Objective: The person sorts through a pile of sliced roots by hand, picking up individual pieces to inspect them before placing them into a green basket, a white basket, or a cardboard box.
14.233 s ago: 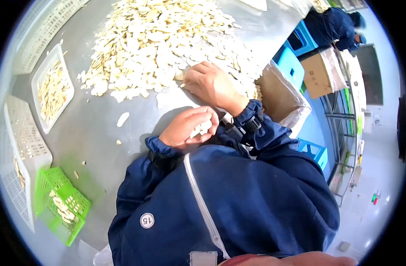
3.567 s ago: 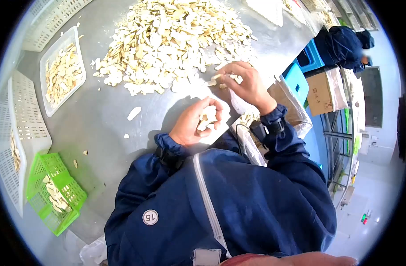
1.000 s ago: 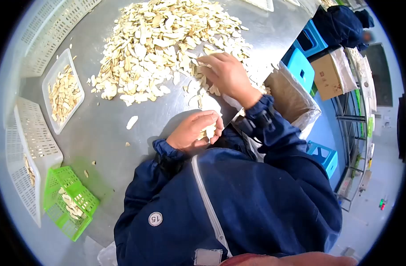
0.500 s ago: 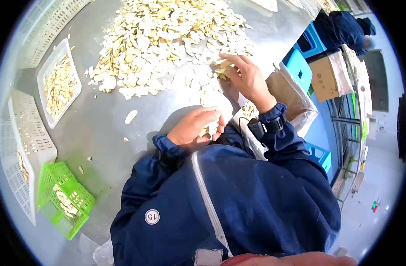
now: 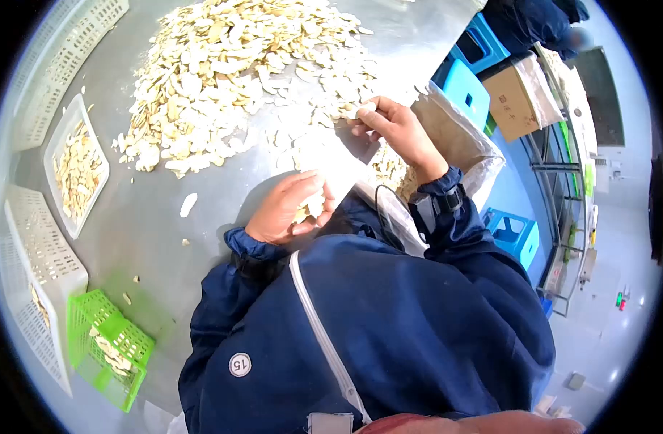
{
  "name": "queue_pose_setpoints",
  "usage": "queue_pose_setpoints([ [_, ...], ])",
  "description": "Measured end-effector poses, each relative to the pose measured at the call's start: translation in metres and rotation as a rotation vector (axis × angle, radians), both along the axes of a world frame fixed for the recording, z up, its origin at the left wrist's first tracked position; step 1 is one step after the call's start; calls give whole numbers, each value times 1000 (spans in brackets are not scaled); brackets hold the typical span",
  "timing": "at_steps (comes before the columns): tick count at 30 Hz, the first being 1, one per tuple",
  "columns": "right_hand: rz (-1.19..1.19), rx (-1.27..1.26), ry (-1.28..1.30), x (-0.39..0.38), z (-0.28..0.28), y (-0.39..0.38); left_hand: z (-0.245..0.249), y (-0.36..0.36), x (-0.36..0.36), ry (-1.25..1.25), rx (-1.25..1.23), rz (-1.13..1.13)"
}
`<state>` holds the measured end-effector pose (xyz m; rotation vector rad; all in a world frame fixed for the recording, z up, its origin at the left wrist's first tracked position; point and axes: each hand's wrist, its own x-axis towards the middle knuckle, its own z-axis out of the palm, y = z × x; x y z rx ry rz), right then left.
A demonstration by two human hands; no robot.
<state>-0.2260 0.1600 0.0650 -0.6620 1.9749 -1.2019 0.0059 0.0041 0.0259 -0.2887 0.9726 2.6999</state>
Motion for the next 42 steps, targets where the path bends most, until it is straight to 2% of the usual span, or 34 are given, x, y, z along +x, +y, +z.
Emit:
queue_pose_setpoints([
  [5, 22, -100, -95, 9, -2, -2, 1, 2, 0, -14, -2, 48],
  [9, 87, -86, -13, 13, -5, -3, 3, 3, 0, -25, -2, 90],
  [14, -122, -142, -107, 13, -3, 7, 3, 5, -1, -48, -1, 122],
  [17, -109, -146, -94, 4, -14, 18, -3, 3, -1, 11, 33, 95],
  [20, 16, -90, 1, 21, -5, 14, -5, 6, -1, -14, 58, 167],
  [21, 86, -86, -37, 31, 1, 10, -4, 7, -2, -15, 58, 197],
  [23, 258, -39, 112, 46, 8, 7, 0, 9, -3, -15, 59, 254],
  [25, 347, 0, 165, 63, 39, -4, 1, 11, -4, -18, 22, 312],
  [30, 427, -74, 290, 75, 40, -10, -7, 10, -1, 28, -110, 377],
  [33, 419, -72, 298, 70, 37, -11, -13, 10, -2, 68, -75, 478],
  [35, 375, -115, 437, 55, 19, -14, -7, 9, -2, 37, -16, 557],
  [36, 301, -15, 493, 45, 15, -18, -20, 5, -1, 149, 41, 504],
  [37, 174, 43, 723, 38, 2, -23, -21, 4, 0, 167, 79, 494],
  [39, 112, 33, 979, 24, -10, -30, -21, 3, -1, 206, 154, 476],
  [42, 129, 76, 1144, 25, -17, -36, -23, 5, -2, 211, 258, 497],
])
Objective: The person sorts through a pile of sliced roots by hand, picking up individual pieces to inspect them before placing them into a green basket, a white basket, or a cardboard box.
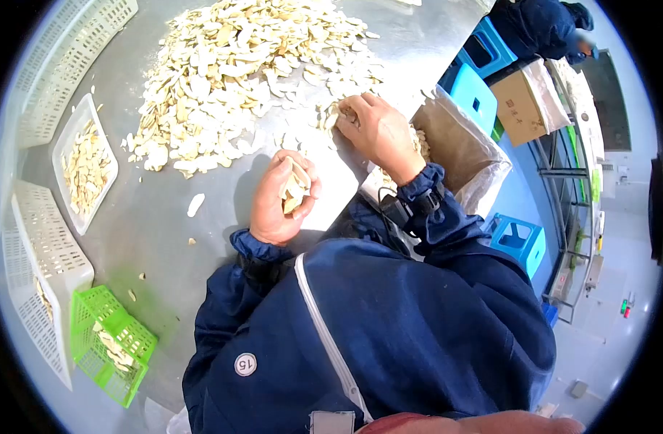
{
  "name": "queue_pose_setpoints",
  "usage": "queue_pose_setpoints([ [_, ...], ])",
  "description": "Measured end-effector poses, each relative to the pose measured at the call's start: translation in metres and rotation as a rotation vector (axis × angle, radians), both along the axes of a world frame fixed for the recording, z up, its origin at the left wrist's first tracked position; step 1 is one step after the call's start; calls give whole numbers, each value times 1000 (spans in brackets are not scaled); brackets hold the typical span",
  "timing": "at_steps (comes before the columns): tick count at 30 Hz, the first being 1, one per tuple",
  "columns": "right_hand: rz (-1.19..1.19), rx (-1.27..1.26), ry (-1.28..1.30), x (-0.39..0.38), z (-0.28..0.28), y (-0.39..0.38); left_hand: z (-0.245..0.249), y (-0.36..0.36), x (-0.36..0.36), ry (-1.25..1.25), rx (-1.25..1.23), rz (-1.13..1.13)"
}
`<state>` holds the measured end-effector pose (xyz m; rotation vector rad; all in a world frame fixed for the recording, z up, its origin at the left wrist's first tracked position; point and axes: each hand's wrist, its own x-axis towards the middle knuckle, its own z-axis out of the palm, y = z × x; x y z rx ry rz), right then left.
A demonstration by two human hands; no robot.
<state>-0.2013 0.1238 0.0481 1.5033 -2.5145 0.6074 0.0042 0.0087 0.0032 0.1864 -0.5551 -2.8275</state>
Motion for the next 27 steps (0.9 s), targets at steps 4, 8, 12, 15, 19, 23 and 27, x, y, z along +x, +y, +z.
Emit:
queue_pose_setpoints([
  [4, -31, 9, -87, 0, -1, 7, 0, -1, 1, -26, 4, -20],
  [8, -103, -5, -207, -4, 4, 14, 0, -1, 1, -47, -50, -35],
  [12, -74, -28, -499, -7, 23, 13, -1, -1, 0, -70, -56, -26],
  [15, 191, -117, -988, -2, 32, 12, 10, -1, -2, -170, 67, -84],
  [19, 129, -136, -213, -8, 16, -13, 12, 0, -2, -139, 106, -82],
  [23, 196, -72, 93, -31, -14, -5, -5, -4, 2, 32, 132, -13],
  [27, 32, -50, -102, -39, 3, 35, -6, -7, 2, 155, 156, 62],
])
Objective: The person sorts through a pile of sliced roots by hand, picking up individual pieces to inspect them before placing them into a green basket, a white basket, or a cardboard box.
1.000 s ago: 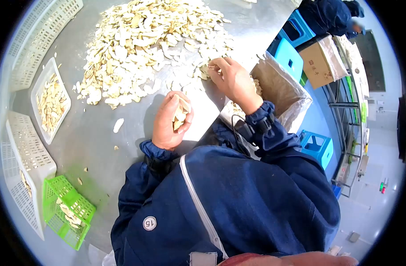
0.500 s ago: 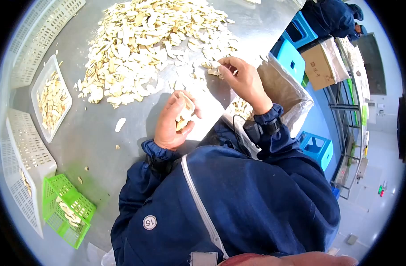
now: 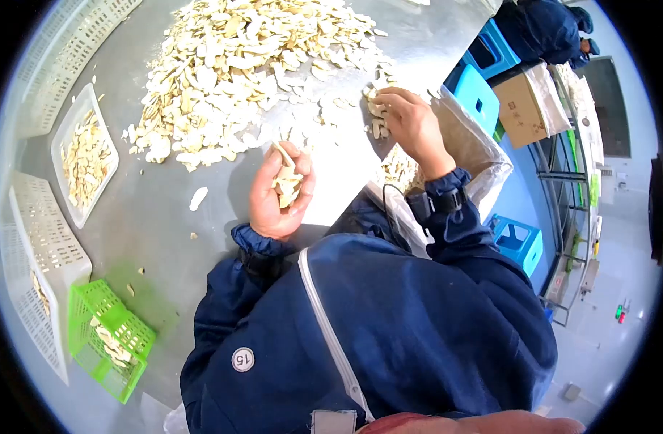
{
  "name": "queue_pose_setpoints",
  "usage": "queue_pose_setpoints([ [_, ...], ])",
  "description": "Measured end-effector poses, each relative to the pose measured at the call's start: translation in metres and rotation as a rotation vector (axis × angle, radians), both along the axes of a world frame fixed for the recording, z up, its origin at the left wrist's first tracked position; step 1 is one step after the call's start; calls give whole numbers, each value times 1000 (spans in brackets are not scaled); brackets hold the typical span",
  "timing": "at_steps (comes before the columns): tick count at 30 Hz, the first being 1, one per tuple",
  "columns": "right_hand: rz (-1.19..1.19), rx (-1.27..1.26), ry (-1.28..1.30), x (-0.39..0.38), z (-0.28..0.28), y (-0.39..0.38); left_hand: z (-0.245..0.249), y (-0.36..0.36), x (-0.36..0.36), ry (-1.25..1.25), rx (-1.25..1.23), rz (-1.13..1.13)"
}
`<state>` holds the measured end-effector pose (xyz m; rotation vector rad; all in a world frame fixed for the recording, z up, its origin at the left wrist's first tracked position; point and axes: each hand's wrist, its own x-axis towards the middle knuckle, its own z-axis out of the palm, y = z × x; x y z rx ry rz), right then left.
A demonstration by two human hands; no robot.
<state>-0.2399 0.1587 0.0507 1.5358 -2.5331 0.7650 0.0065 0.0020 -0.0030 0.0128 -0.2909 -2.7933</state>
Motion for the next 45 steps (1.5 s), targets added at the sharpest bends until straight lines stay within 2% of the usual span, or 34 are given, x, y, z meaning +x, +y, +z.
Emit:
queue_pose_setpoints([
  [1, -60, -23, 46, 0, 0, 7, 0, 0, 0, -1, -9, 14],
  [4, -35, -45, 15, 18, 6, 7, 2, 3, 0, -51, -18, 40],
  [5, -12, -51, -135, 33, 6, -2, 6, 3, 1, -85, -23, 45],
  [7, 250, -138, -111, 55, -3, -25, 14, 4, 0, -135, -64, 54],
  [10, 317, -126, 27, 70, -17, -46, 6, 4, 1, -69, -68, 49],
  [13, 253, -22, 14, 65, -12, -32, 3, 2, -1, -65, -106, 24],
  [14, 213, -60, -12, 61, -7, -22, 3, 3, 0, -66, -109, 19],
  [18, -73, 3, 63, 24, -9, 29, 3, 4, -2, -78, -126, 11],
  [20, -213, 34, 227, 8, -3, 41, 3, 4, -1, -93, -111, 14],
  [21, -237, 2, 190, 7, 0, 41, 3, 5, -1, -95, -92, 30],
  [24, 7, -165, 14, 28, 10, 9, 4, 4, 0, -29, -61, 62],
  [26, 253, -261, -65, 56, -13, -25, 5, 2, 2, 99, -65, 78],
  [28, 510, -235, -84, 88, -22, -51, 7, -1, 3, 141, -82, 54],
  [31, 603, -108, 37, 101, -32, -63, 5, -1, 5, 187, -99, 16],
  [36, 205, -102, 127, 45, -42, -51, 6, 4, 2, 130, -83, 12],
  [40, 107, -81, 126, 3, -31, -9, 7, 3, 2, 102, -106, 7],
  [42, 21, -156, 6, 1, -22, 19, 8, 5, 1, 109, -98, 0],
  [43, -137, -181, -92, 3, -17, 34, 8, 6, 0, 110, -108, 0],
  [45, -326, -327, -24, -22, -25, 69, 10, 4, -1, 104, -132, -14],
])
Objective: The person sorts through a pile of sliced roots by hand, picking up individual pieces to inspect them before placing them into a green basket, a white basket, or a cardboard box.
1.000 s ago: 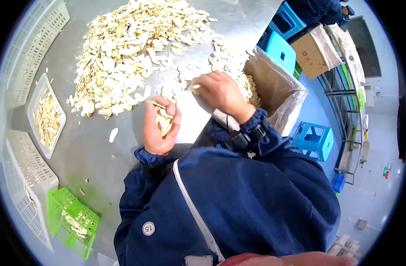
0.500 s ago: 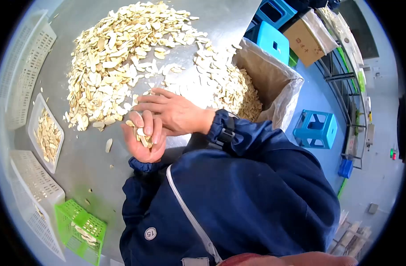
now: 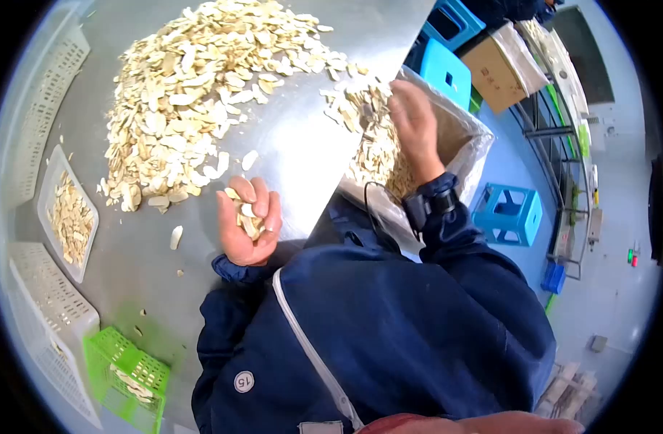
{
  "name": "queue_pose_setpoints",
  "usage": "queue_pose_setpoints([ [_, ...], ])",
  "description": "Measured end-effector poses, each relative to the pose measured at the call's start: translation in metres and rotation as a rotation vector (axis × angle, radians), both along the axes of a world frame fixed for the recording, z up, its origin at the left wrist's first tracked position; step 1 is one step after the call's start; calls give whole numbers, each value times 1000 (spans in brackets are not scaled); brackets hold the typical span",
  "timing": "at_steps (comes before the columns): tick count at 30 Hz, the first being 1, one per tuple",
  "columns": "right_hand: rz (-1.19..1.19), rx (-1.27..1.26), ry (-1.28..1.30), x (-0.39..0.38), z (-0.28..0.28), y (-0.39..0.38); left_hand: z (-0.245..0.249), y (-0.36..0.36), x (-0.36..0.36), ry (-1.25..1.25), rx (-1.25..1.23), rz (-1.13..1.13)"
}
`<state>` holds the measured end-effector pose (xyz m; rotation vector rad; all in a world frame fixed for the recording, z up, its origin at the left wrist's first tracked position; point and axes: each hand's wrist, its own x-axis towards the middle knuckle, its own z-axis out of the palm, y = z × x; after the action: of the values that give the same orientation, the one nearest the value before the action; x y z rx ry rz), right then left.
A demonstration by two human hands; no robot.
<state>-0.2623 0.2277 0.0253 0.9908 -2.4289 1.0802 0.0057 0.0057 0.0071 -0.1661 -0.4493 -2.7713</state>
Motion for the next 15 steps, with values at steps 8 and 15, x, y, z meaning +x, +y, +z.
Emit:
queue_pose_setpoints([
  [8, -10, 176, -106, -4, 12, 31, -7, -4, 0, -61, 23, -52],
  [15, 568, 289, 314, 5, 3, -81, -6, -5, 2, -110, -4, -23],
])
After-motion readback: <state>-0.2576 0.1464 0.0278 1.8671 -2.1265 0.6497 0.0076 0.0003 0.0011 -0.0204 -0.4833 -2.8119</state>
